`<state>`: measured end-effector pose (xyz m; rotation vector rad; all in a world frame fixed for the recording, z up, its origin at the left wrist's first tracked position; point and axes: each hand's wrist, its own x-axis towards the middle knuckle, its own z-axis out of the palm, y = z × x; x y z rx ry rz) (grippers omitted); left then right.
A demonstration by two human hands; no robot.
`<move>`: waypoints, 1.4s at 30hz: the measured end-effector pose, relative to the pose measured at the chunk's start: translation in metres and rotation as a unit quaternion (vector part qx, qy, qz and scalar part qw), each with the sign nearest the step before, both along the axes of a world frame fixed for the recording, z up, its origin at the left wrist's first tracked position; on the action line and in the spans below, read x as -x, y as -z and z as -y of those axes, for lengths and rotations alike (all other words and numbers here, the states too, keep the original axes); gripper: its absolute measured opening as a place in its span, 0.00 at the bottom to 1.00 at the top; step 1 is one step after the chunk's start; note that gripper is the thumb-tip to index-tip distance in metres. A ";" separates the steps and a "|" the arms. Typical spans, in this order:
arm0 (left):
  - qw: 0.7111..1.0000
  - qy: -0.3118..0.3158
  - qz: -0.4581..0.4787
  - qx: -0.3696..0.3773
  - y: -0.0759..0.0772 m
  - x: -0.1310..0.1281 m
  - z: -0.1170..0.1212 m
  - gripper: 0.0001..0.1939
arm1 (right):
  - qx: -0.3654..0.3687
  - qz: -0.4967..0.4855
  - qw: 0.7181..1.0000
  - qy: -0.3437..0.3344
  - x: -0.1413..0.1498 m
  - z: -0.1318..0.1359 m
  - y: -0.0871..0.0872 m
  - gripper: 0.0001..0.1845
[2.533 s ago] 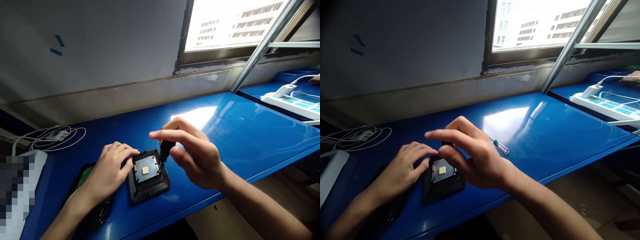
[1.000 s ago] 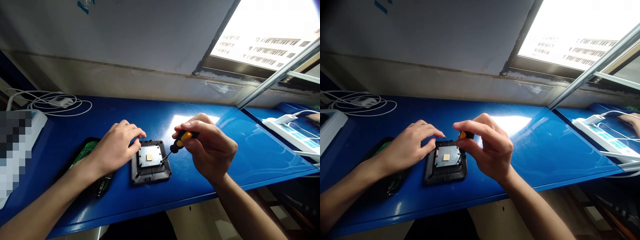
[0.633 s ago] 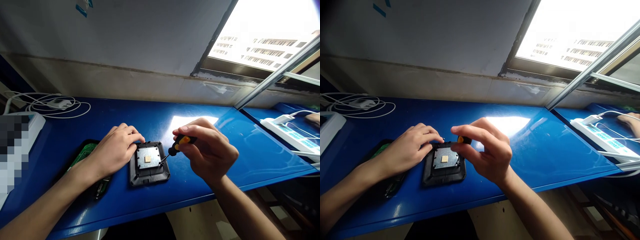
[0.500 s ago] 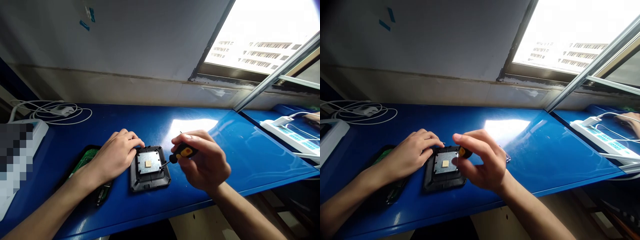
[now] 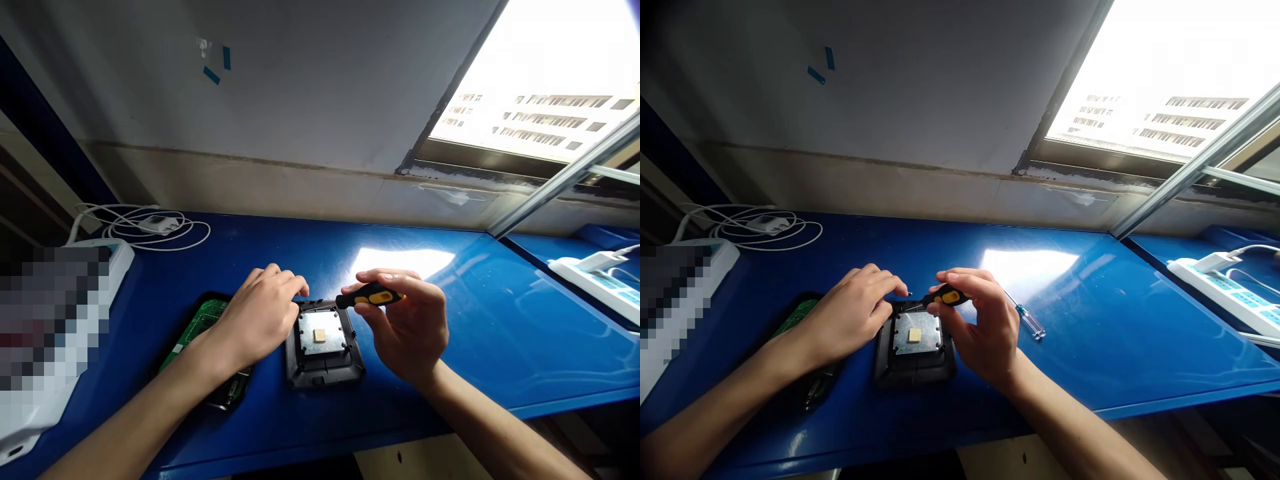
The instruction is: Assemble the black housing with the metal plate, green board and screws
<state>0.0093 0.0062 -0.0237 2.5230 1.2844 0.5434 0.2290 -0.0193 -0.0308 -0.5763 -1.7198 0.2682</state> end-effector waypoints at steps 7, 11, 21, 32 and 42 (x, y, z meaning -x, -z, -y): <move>1.000 -0.002 0.023 -0.003 0.000 0.000 0.000 0.17 | 0.007 -0.009 1.000 0.015 -0.001 0.000 0.004 0.30; 0.999 -0.010 0.042 -0.017 -0.002 0.001 -0.001 0.17 | -0.017 -0.035 0.999 0.025 -0.002 -0.003 0.001 0.29; 0.995 0.022 0.073 -0.065 -0.006 0.013 0.006 0.14 | 0.034 -0.083 0.992 0.090 -0.004 -0.012 0.000 0.22; 0.993 0.026 0.071 -0.095 0.004 0.016 0.012 0.15 | 0.032 -0.058 0.996 0.063 -0.001 -0.013 0.001 0.23; 0.991 0.025 0.077 -0.104 0.005 0.018 0.012 0.15 | 0.004 -0.050 0.995 0.087 -0.001 -0.013 -0.003 0.22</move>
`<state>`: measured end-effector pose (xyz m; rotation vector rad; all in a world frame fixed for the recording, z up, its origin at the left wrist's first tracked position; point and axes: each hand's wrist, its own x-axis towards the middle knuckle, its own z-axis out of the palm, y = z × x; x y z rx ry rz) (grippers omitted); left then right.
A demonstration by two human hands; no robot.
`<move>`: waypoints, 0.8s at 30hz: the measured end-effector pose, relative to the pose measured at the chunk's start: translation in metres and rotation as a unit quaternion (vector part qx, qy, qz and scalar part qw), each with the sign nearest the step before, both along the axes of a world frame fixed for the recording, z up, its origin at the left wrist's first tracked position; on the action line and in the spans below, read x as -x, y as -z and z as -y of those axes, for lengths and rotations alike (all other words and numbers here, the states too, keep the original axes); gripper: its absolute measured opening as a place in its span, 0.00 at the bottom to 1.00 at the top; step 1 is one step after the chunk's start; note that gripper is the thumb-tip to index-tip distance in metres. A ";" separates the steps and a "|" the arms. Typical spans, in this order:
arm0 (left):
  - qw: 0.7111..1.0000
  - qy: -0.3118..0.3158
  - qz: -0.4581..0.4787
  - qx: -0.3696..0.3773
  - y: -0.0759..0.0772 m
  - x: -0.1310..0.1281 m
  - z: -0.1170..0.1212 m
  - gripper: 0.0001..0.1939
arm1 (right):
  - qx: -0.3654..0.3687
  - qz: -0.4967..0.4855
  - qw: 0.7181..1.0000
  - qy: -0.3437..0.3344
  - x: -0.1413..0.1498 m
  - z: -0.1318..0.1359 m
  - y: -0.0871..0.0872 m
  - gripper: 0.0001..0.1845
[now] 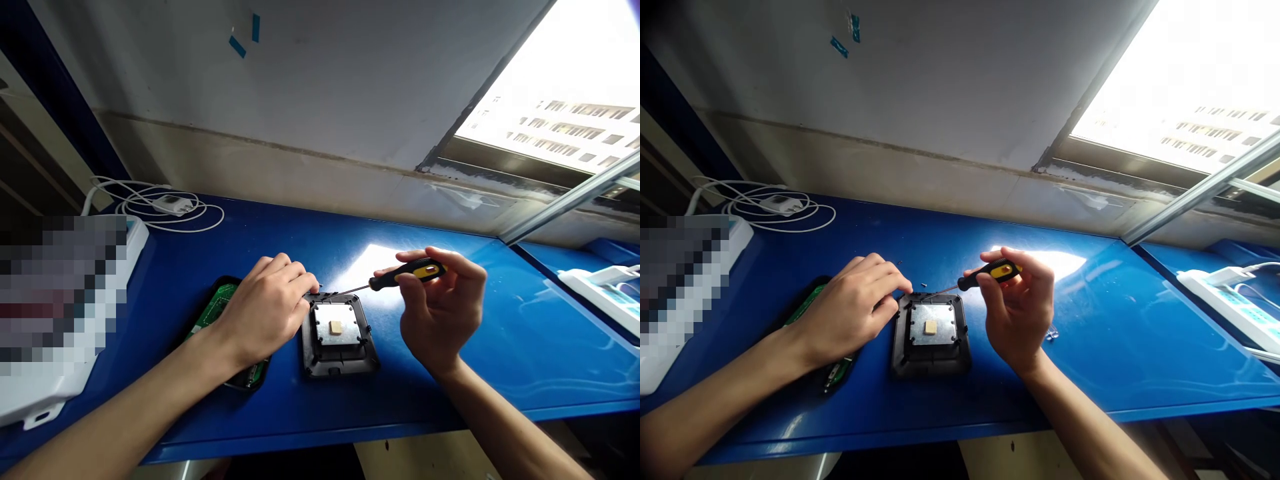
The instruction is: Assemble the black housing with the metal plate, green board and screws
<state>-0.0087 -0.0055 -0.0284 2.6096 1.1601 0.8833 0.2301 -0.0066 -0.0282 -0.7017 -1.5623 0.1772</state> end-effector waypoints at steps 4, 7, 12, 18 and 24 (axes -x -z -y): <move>1.000 -0.001 0.000 0.008 0.000 0.000 -0.001 0.15 | 0.011 -0.025 0.999 0.020 0.000 0.001 -0.002 0.17; 1.000 -0.005 0.008 0.028 -0.001 0.001 -0.001 0.15 | 0.036 -0.044 0.998 -0.004 -0.001 0.001 -0.001 0.14; 0.998 -0.012 0.013 0.059 -0.002 0.003 -0.002 0.15 | 0.064 -0.059 0.995 -0.040 0.000 0.004 0.000 0.13; 0.997 0.005 0.011 0.075 -0.003 0.001 -0.002 0.13 | 0.067 -0.048 0.995 -0.058 0.001 0.005 0.000 0.13; 0.996 0.026 0.005 0.090 -0.003 0.003 -0.002 0.14 | 0.072 -0.042 0.994 -0.074 0.000 0.004 0.002 0.13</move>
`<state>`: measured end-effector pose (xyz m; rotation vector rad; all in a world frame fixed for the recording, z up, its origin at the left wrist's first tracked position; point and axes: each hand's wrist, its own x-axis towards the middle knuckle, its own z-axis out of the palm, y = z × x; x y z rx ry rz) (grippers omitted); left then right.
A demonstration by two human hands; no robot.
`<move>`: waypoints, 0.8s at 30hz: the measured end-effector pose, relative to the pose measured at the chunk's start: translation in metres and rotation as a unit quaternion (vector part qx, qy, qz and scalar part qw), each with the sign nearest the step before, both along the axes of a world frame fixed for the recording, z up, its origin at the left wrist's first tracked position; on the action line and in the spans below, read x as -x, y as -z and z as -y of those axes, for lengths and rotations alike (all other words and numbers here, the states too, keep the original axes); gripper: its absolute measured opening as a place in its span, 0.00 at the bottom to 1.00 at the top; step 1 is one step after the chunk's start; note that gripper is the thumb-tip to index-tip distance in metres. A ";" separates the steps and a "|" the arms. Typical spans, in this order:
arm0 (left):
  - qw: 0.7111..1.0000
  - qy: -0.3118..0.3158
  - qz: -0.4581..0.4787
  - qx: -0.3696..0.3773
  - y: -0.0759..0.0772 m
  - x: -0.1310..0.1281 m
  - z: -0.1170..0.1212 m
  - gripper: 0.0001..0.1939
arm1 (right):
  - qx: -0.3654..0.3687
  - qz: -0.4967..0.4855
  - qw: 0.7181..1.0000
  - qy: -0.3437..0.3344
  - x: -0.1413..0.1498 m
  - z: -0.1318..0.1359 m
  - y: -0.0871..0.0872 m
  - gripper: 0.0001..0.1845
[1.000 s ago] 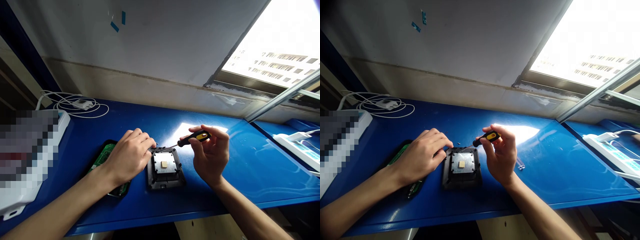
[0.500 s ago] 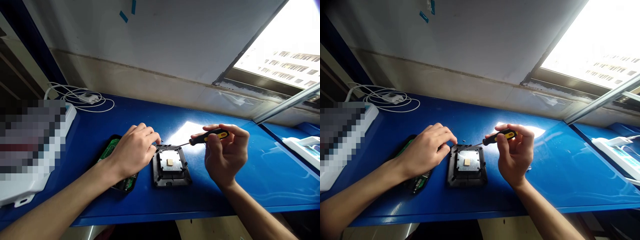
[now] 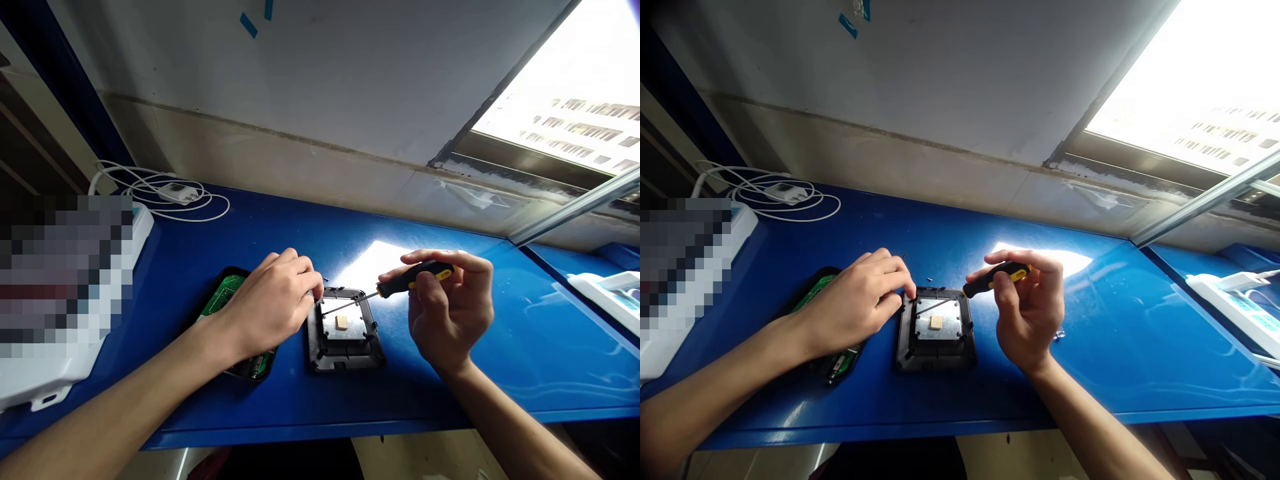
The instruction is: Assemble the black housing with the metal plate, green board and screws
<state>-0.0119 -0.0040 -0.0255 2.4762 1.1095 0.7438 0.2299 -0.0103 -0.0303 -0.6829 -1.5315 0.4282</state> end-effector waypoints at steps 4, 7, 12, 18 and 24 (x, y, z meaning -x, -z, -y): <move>1.000 0.010 -0.014 0.004 0.001 -0.001 0.001 0.15 | 0.003 0.006 1.000 0.003 0.000 0.000 0.000 0.13; 0.999 0.020 -0.024 0.005 0.001 -0.001 0.003 0.14 | 0.002 0.007 1.000 0.002 0.000 0.001 0.000 0.13; 0.999 0.027 -0.026 0.016 0.001 -0.002 0.004 0.14 | 0.002 0.009 1.000 -0.004 0.000 0.001 0.001 0.13; 0.999 0.029 -0.040 0.021 0.001 -0.001 0.005 0.13 | -0.003 0.005 1.000 -0.003 -0.001 0.002 0.000 0.13; 0.999 0.033 -0.034 0.013 0.001 -0.002 0.005 0.12 | -0.003 0.000 1.000 -0.009 -0.002 0.001 0.000 0.12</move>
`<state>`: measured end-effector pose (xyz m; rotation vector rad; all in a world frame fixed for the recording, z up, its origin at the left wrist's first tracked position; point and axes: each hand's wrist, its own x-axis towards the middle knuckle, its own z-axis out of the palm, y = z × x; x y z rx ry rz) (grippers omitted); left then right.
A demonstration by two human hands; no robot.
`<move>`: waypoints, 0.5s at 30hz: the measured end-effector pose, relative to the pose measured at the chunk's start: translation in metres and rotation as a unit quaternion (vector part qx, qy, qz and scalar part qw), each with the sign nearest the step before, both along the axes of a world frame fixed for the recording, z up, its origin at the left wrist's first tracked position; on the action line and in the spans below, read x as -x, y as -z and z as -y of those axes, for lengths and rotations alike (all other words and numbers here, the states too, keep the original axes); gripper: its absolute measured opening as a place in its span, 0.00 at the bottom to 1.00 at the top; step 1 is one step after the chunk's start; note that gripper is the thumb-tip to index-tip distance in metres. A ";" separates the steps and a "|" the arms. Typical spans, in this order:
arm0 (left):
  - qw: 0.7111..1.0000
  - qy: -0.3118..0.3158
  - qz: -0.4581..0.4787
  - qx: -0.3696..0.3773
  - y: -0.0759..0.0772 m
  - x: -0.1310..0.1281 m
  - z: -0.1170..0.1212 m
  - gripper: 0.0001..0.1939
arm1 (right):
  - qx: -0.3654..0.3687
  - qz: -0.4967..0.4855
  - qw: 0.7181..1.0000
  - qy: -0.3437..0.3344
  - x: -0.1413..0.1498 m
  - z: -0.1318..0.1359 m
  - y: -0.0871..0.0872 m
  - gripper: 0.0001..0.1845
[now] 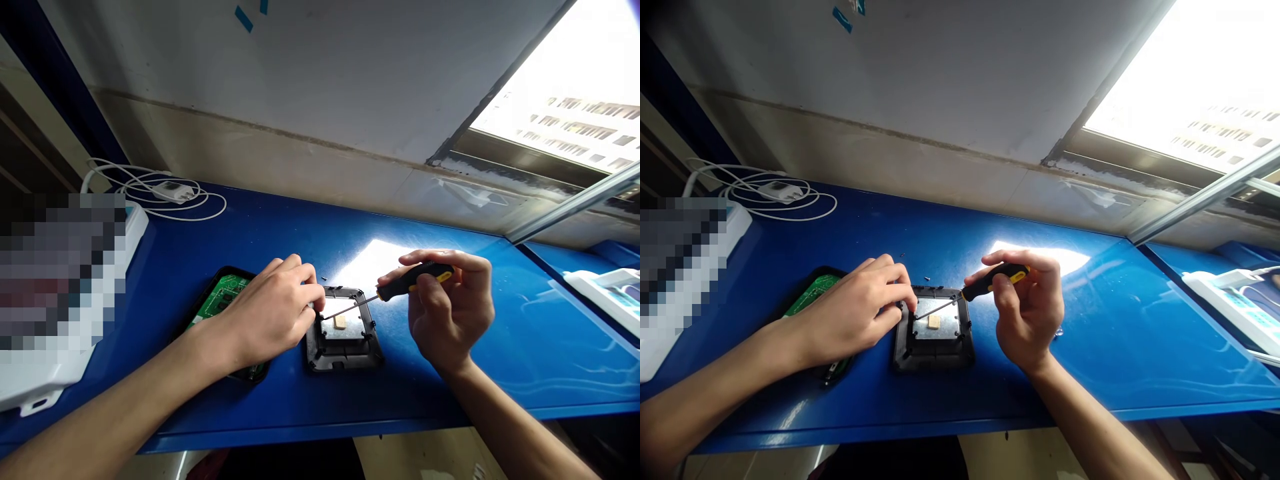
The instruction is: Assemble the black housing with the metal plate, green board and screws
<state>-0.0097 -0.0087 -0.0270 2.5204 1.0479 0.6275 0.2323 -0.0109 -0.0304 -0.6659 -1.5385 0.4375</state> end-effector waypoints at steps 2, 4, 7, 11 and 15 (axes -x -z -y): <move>1.000 0.002 -0.001 0.003 0.000 0.000 0.000 0.12 | 0.000 0.003 1.000 -0.001 0.000 0.000 0.000 0.13; 1.000 0.007 -0.001 0.009 -0.001 0.000 0.000 0.12 | 0.000 0.007 1.000 0.005 0.000 -0.001 0.000 0.12; 1.000 0.015 0.003 0.011 -0.002 0.000 0.001 0.12 | 0.001 0.009 1.000 0.011 0.000 -0.001 0.001 0.12; 1.000 0.022 0.010 0.006 -0.001 0.001 0.000 0.11 | 0.000 0.008 1.000 0.007 -0.001 -0.001 0.001 0.13; 1.000 0.013 0.009 0.006 0.000 0.001 -0.001 0.12 | -0.010 -0.001 1.000 -0.001 -0.001 -0.002 0.000 0.14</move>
